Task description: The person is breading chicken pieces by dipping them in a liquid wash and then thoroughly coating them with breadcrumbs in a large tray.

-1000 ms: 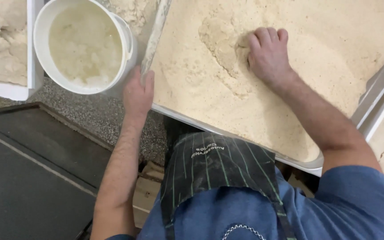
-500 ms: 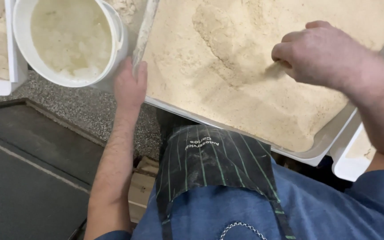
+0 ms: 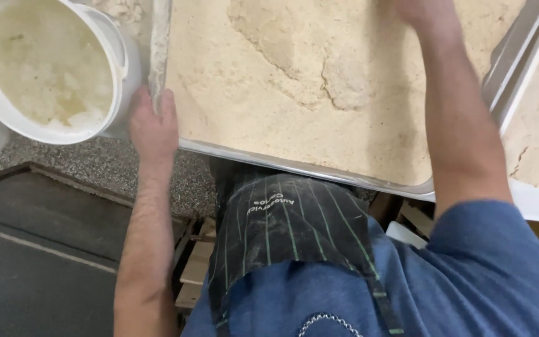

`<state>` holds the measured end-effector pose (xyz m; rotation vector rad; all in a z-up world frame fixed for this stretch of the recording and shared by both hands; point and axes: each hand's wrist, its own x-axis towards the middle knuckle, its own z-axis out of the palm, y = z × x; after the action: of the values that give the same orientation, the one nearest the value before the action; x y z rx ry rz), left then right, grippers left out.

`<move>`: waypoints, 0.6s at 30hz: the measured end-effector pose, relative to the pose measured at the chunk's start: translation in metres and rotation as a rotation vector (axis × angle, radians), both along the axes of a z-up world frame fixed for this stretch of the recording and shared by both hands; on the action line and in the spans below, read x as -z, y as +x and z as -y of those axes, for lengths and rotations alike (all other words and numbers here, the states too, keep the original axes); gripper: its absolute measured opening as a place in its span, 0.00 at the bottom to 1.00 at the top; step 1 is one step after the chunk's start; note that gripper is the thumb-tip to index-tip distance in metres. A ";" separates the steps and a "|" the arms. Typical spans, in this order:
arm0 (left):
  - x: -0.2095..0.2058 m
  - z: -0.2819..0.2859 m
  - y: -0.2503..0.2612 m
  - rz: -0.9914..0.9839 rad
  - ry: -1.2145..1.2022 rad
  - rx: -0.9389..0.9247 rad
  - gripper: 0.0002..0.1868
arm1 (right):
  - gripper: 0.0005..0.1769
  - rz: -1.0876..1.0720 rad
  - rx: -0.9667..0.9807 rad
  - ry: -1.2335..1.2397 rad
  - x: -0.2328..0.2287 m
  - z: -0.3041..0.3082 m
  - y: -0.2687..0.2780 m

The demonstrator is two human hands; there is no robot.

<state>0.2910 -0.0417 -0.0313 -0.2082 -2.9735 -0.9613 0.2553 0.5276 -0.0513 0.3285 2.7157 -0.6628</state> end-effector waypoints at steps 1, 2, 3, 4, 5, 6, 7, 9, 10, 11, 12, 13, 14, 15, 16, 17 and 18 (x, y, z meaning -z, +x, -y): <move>-0.005 0.000 -0.003 0.065 0.058 0.006 0.17 | 0.18 -0.087 0.046 -0.020 0.008 -0.004 0.010; -0.007 -0.002 -0.005 0.071 0.055 0.000 0.17 | 0.18 -0.081 0.041 -0.022 -0.028 0.028 0.027; -0.008 -0.003 -0.008 0.053 0.049 0.001 0.16 | 0.27 0.010 -0.093 -0.152 -0.069 0.061 0.045; -0.007 -0.005 -0.009 0.037 0.044 0.010 0.16 | 0.37 0.098 -0.219 -0.280 -0.117 0.092 0.070; -0.010 -0.004 -0.004 0.044 0.043 0.013 0.16 | 0.37 0.104 -0.215 -0.281 -0.109 0.099 0.091; -0.013 -0.005 -0.004 0.085 0.047 -0.003 0.17 | 0.40 -0.141 -0.191 -0.150 -0.101 0.104 0.104; -0.017 -0.006 -0.005 0.126 0.051 -0.019 0.18 | 0.45 -0.386 -0.169 -0.020 -0.094 0.109 0.118; -0.017 -0.005 0.000 0.152 0.041 -0.035 0.20 | 0.45 -0.277 -0.098 -0.004 -0.056 0.133 0.108; -0.018 -0.006 -0.003 0.162 0.042 -0.047 0.21 | 0.56 -0.181 -0.026 0.023 -0.038 0.144 0.100; -0.015 0.002 -0.003 0.161 0.036 -0.042 0.21 | 0.56 -0.182 -0.020 0.017 -0.029 0.149 0.093; -0.009 0.004 -0.004 0.107 0.011 -0.004 0.20 | 0.55 -0.182 -0.124 0.125 -0.022 0.149 0.089; -0.002 0.007 -0.006 0.054 -0.013 0.035 0.20 | 0.55 -0.178 -0.228 0.231 -0.016 0.150 0.084; -0.006 0.003 -0.009 0.045 -0.011 0.027 0.20 | 0.55 -0.188 -0.235 0.233 -0.061 0.159 0.076; -0.009 0.000 -0.012 0.058 0.020 0.027 0.20 | 0.56 -0.124 -0.124 0.216 -0.105 0.170 0.068; -0.014 0.004 0.000 0.095 0.039 0.019 0.21 | 0.57 -0.035 -0.023 0.183 -0.148 0.186 0.070; -0.011 0.004 0.002 0.111 0.028 0.002 0.21 | 0.57 -0.021 -0.040 0.170 -0.120 0.189 0.064; -0.009 0.002 -0.002 0.067 0.046 0.020 0.21 | 0.57 -0.059 -0.055 0.122 -0.094 0.191 0.060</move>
<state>0.2892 -0.0439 -0.0225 -0.2105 -3.0112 -1.0581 0.3149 0.3365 0.0425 0.2656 2.8176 -0.5003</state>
